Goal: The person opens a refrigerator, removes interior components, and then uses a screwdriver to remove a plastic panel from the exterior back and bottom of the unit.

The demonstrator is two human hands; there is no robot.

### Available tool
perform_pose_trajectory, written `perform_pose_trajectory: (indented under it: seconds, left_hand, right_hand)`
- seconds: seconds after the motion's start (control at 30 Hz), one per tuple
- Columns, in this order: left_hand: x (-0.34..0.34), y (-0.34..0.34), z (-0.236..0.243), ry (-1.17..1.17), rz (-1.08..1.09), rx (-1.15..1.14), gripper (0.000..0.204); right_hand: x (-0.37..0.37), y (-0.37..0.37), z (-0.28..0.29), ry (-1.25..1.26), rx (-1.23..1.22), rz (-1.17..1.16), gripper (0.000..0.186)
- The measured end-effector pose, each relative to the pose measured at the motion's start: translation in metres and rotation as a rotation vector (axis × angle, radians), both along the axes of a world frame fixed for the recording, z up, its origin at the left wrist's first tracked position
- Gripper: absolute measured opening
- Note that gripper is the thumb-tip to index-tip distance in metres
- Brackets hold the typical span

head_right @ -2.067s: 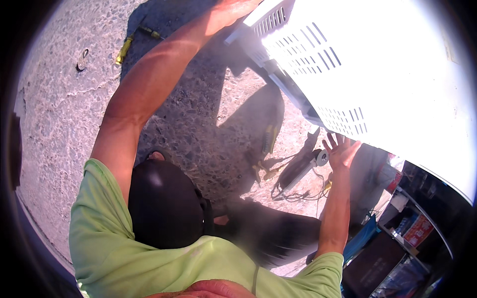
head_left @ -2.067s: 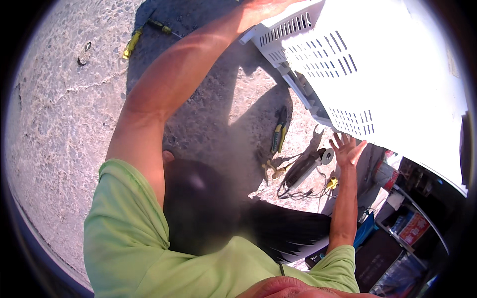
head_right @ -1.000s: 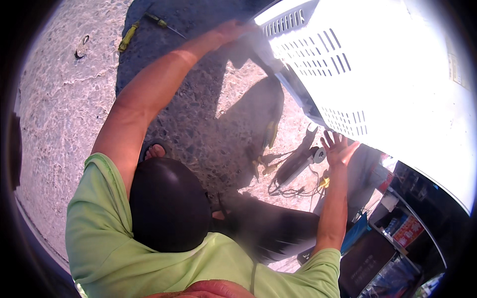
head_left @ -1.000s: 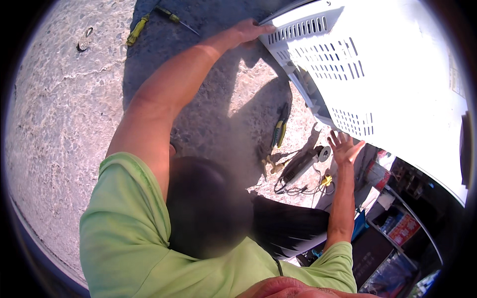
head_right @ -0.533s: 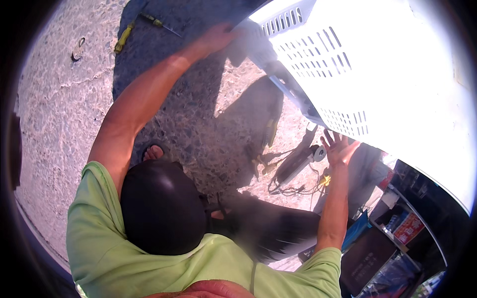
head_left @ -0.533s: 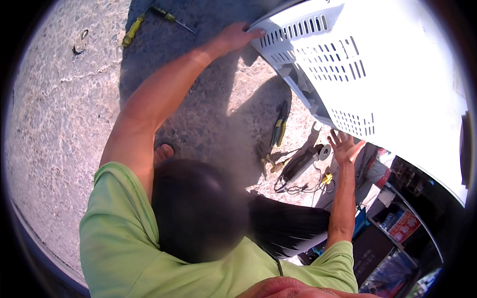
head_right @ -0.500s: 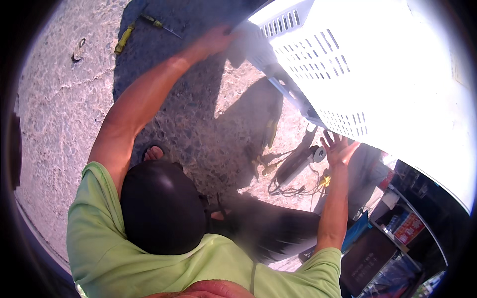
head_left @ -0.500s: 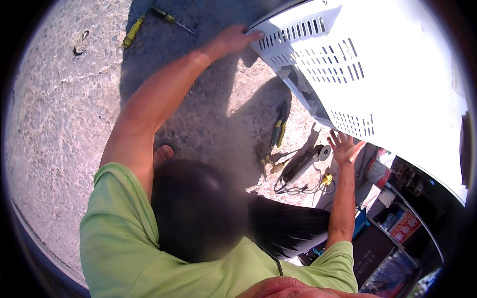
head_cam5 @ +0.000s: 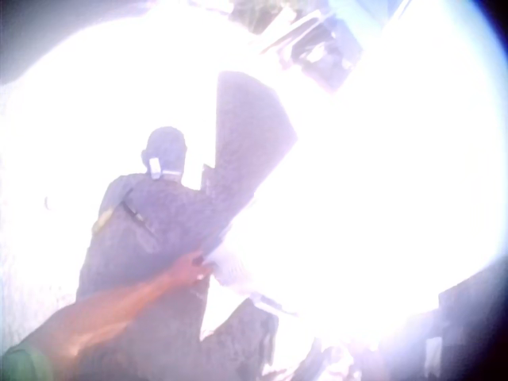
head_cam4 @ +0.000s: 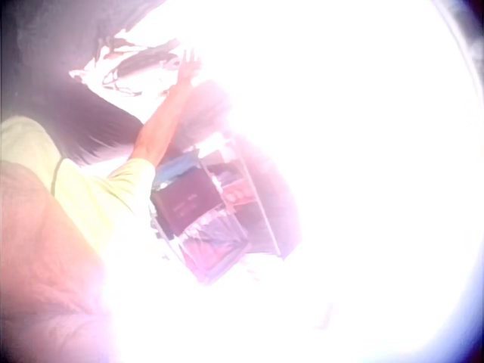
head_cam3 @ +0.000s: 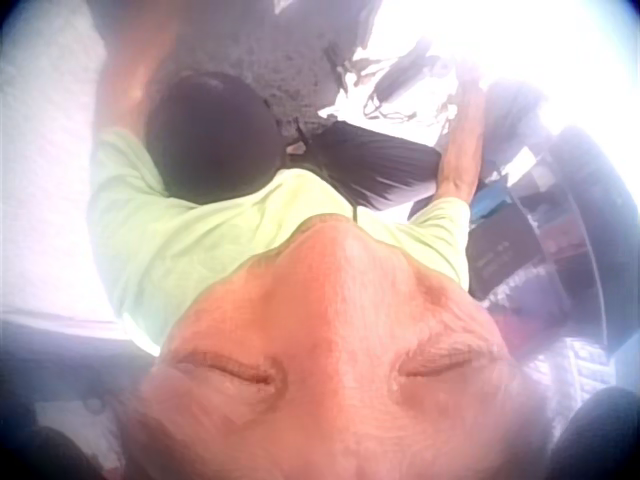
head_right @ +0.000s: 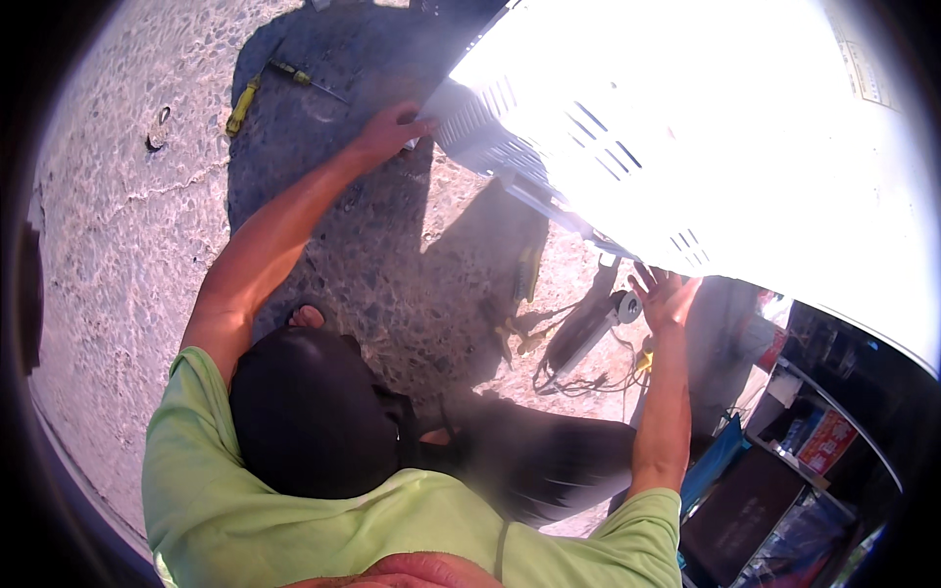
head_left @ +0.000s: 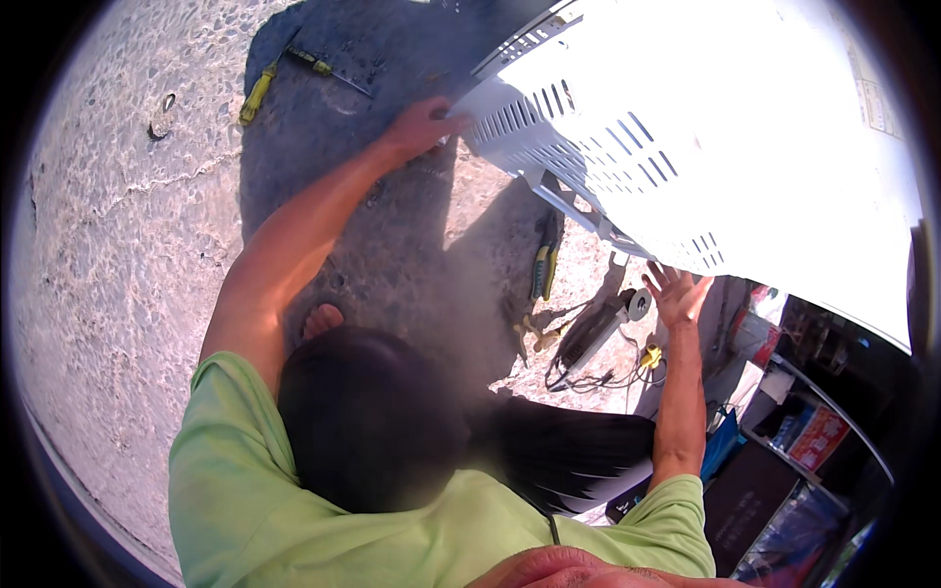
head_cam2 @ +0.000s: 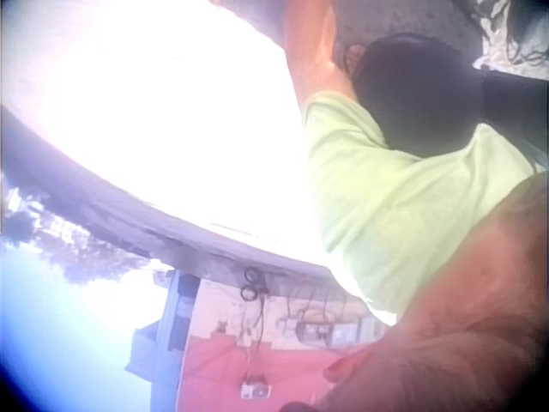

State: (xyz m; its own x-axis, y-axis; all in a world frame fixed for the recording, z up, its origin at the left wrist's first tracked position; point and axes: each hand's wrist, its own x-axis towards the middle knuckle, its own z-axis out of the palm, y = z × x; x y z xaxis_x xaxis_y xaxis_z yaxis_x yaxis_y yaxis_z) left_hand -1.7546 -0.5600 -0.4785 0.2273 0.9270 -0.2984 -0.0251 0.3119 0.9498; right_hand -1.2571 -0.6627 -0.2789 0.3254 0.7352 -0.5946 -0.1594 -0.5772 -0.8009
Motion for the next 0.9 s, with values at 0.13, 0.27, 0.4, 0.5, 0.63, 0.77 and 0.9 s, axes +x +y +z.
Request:
perform_pose_trajectory:
  seconds: [0.13, 0.27, 0.4, 0.5, 0.63, 0.77, 0.9]
  left_hand:
    - [-0.017, -0.013, 0.014, -0.131, -0.054, -0.002, 0.028]
    - [-0.027, -0.038, 0.057, -0.189, 0.084, -0.066, 0.025]
    - [-0.036, -0.043, 0.098, -0.495, 0.195, -0.118, 0.026]
    - [-0.045, -0.036, 0.145, -0.756, 0.197, -0.044, 0.029]
    - [-0.057, -0.025, 0.223, -0.740, 0.175, 0.040, 0.031]
    - [-0.057, -0.030, 0.296, -0.520, 0.104, 0.298, 0.031]
    - [-0.041, -0.036, 0.346, -0.241, 0.016, 0.443, 0.037]
  right_hand:
    - [0.001, -0.007, -0.002, -0.013, -0.004, -0.010, 0.103]
    - [0.003, -0.026, 0.000, 0.061, 0.033, 0.101, 0.102]
    - [-0.007, -0.038, 0.008, 0.231, 0.021, 0.004, 0.103]
    - [0.003, -0.041, 0.006, 0.368, 0.046, 0.181, 0.102]
    - [0.002, -0.036, 0.022, 0.296, -0.013, 0.081, 0.102]
    - [0.014, -0.026, 0.054, 0.176, 0.107, -0.065, 0.092]
    - [0.006, -0.014, 0.092, 0.177, 0.322, -0.153, 0.074]
